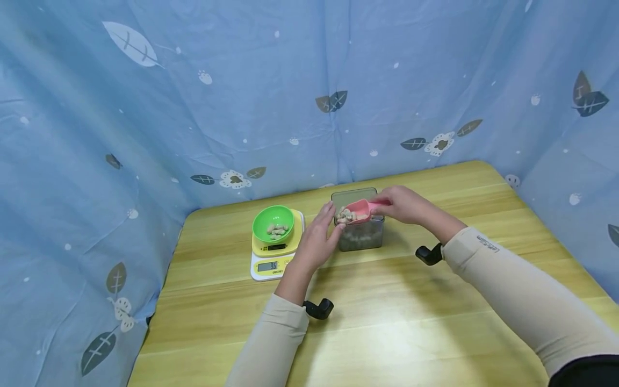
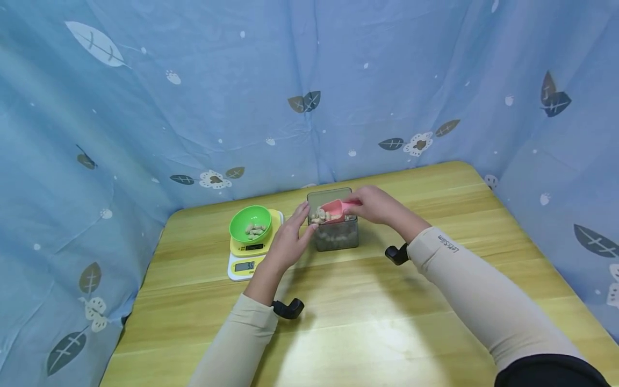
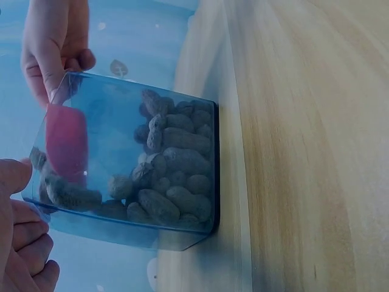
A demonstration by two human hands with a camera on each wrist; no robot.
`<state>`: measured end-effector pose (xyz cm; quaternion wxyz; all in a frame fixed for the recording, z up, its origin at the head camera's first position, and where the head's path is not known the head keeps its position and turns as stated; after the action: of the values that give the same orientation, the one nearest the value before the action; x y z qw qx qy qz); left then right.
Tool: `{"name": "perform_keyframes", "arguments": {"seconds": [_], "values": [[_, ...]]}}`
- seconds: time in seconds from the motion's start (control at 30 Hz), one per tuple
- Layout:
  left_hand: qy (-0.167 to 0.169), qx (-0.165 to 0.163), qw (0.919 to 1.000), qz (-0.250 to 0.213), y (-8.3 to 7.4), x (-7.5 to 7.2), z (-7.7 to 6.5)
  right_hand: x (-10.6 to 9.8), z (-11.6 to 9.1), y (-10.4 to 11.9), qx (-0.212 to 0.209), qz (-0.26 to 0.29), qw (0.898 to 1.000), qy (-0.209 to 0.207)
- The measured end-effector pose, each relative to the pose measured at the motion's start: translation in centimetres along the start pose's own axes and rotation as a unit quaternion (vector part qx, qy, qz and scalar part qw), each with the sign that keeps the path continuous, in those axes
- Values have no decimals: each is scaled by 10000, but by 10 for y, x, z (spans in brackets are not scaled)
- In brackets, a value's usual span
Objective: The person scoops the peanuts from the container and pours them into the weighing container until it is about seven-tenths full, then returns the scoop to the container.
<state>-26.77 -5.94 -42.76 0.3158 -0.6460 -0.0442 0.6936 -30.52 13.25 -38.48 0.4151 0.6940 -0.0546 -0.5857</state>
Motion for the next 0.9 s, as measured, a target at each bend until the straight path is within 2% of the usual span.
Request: {"name": "perform_keyframes", "arguments": {"seconds": [0.23, 0.43, 0.63, 0.9], "values": [[32, -6, 10000, -38, 0, 1, 0, -3, -8, -23, 514, 748, 9958, -139], [21, -5, 10000, -70, 0, 1, 0, -5, -12, -29, 526, 1084, 9925, -217], [30, -2, 10000, -67, 0, 1, -1, -8, -15, -30, 630, 1221, 9901, -272], [138, -99, 9998, -99, 0, 0, 0, -13, -16, -32, 711, 1112, 9908, -292]]}}
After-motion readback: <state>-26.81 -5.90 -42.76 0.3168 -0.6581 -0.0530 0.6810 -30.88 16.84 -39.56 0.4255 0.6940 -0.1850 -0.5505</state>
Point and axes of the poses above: each hand's wrist, its own z-axis towards the middle knuckle, its own x-axis out of the palm, y = z × x, the point moved 7 cm from there along z, towards the middle knuckle, and after that the axes turned 6 degrees about z, right-handed, at the moved point
